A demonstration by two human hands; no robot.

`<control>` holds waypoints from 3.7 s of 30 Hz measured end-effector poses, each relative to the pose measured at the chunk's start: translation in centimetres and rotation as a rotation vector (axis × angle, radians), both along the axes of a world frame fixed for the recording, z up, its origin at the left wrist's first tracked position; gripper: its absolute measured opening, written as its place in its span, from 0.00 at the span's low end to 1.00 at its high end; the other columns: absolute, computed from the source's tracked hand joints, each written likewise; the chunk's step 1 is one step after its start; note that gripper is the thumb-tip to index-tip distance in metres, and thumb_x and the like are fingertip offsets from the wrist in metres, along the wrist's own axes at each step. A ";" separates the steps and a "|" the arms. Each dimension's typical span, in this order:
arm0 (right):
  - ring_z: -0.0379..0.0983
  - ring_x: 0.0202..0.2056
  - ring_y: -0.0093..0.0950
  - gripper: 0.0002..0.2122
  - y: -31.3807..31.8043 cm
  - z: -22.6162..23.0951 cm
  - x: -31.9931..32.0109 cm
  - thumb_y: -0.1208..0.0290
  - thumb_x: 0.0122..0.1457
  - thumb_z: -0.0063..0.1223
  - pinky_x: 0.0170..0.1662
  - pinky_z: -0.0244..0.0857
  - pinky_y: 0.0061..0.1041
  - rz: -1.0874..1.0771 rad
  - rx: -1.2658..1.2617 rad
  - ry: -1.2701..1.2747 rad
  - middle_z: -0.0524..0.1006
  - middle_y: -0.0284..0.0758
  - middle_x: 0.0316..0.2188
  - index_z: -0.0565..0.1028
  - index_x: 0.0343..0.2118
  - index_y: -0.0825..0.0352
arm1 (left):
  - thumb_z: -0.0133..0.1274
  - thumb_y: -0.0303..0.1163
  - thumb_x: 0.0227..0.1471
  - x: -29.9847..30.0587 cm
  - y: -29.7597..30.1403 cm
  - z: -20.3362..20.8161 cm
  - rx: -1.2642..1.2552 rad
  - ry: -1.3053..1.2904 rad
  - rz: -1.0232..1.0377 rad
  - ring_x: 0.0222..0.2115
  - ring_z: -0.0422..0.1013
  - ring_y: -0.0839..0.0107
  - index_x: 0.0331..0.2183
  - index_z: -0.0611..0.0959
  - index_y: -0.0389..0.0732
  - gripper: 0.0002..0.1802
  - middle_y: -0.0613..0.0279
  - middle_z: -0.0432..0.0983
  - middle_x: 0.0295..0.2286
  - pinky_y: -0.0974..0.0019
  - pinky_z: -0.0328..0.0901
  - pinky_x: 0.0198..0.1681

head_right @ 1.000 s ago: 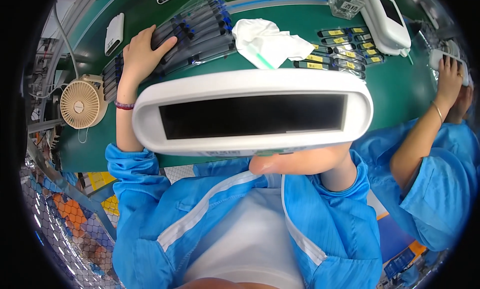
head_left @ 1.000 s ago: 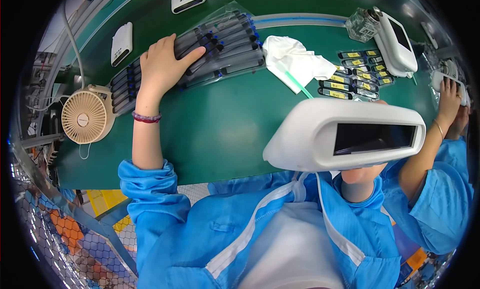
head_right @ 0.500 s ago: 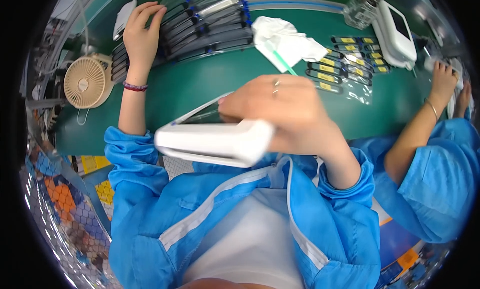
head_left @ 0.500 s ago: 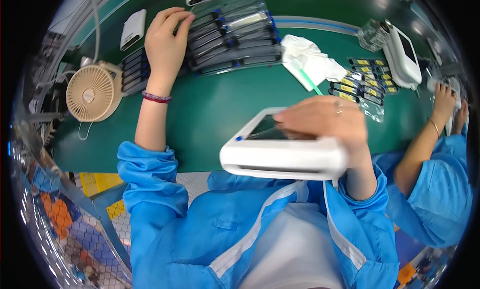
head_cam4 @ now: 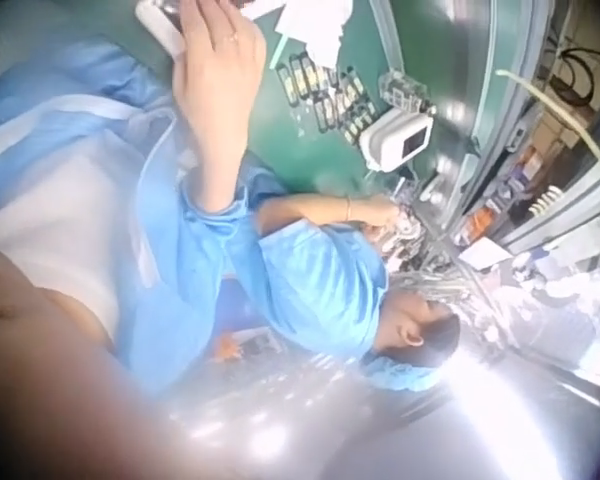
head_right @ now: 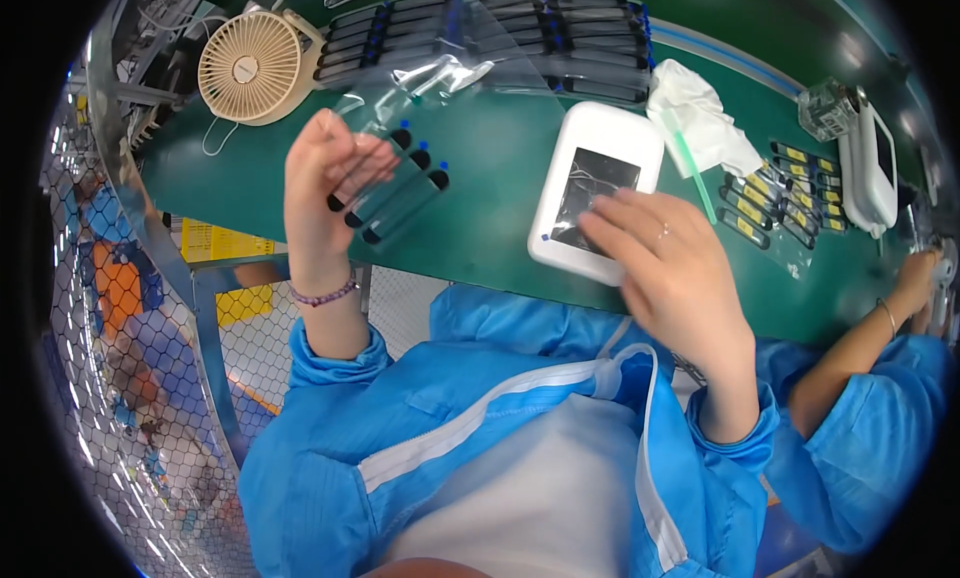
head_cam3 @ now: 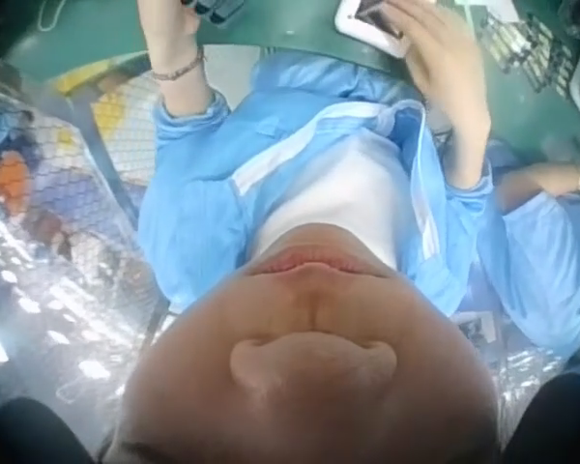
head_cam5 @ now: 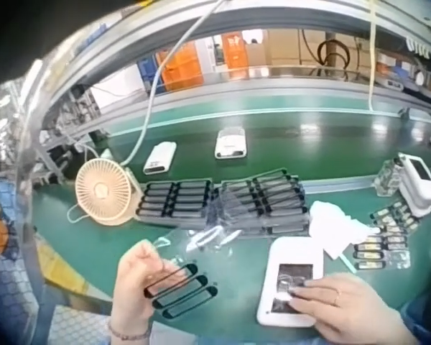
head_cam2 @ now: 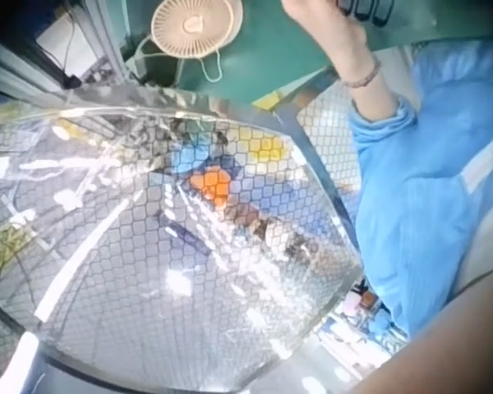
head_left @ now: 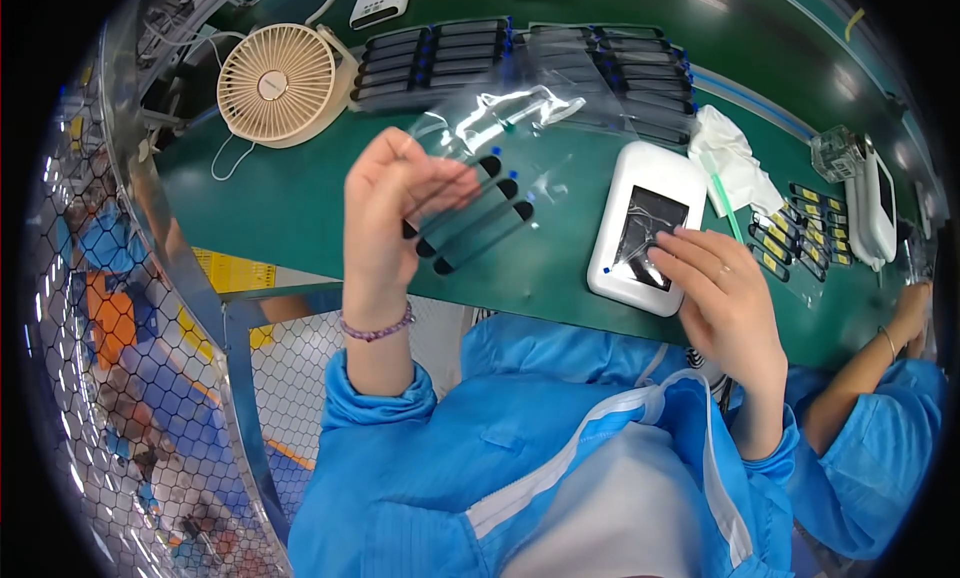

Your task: The person cleans the screen of a handheld device with a cleaning cloth and swab, then applies a screen protector and a battery cover to the device, using a plastic scraper to smooth the protector.

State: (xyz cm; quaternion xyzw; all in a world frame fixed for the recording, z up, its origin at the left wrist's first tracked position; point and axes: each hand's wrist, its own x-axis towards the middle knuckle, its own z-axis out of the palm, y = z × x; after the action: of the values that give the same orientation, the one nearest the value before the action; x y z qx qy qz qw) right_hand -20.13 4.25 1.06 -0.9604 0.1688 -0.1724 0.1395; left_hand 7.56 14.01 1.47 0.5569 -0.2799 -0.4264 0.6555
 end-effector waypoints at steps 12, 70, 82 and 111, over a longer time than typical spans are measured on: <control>0.66 0.27 0.27 0.06 2.0 -2.0 10.4 0.72 0.40 0.58 0.29 0.55 0.23 -0.057 0.288 -0.650 0.71 0.27 0.24 0.74 0.23 0.62 | 0.48 0.17 0.43 -1.7 1.5 -0.8 -0.178 0.078 -0.132 0.23 0.73 0.70 0.31 0.65 0.37 0.12 0.52 0.75 0.20 0.72 0.68 0.27; 0.68 0.35 0.37 0.08 -3.4 0.9 -1.7 0.82 0.51 0.40 0.40 0.60 0.30 -0.241 -0.184 -0.503 0.72 0.51 0.30 0.72 0.30 0.80 | 0.61 0.36 0.38 -5.4 -7.9 -1.9 -0.711 -1.049 -0.524 0.29 0.71 0.57 0.49 0.56 0.41 0.40 0.33 0.68 0.31 0.64 0.69 0.30; 0.65 0.22 0.31 0.04 -0.9 3.7 0.2 0.86 0.48 0.47 0.22 0.58 0.21 -0.396 -0.324 -0.166 0.72 0.50 0.23 0.70 0.28 0.81 | 0.59 0.38 0.41 -5.5 -7.2 -1.8 -0.636 -1.042 -0.520 0.29 0.71 0.59 0.46 0.59 0.40 0.34 0.34 0.68 0.32 0.65 0.69 0.31; 0.67 0.23 0.19 0.03 3.1 0.2 9.1 0.76 0.37 0.51 0.24 0.53 0.15 -0.649 -0.542 -0.775 0.71 0.30 0.18 0.69 0.15 0.66 | 0.63 0.25 0.28 -6.4 -8.3 -2.9 -0.906 -0.809 -0.326 0.29 0.72 0.55 0.32 0.74 0.28 0.24 0.45 0.72 0.29 0.63 0.68 0.30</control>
State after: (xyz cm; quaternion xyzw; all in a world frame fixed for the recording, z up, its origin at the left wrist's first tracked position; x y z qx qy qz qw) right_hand -11.06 7.34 1.21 -0.7273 0.3413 -0.5831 -0.1204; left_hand 1.14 5.68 -1.47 0.2911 -0.7399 -0.1153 0.5954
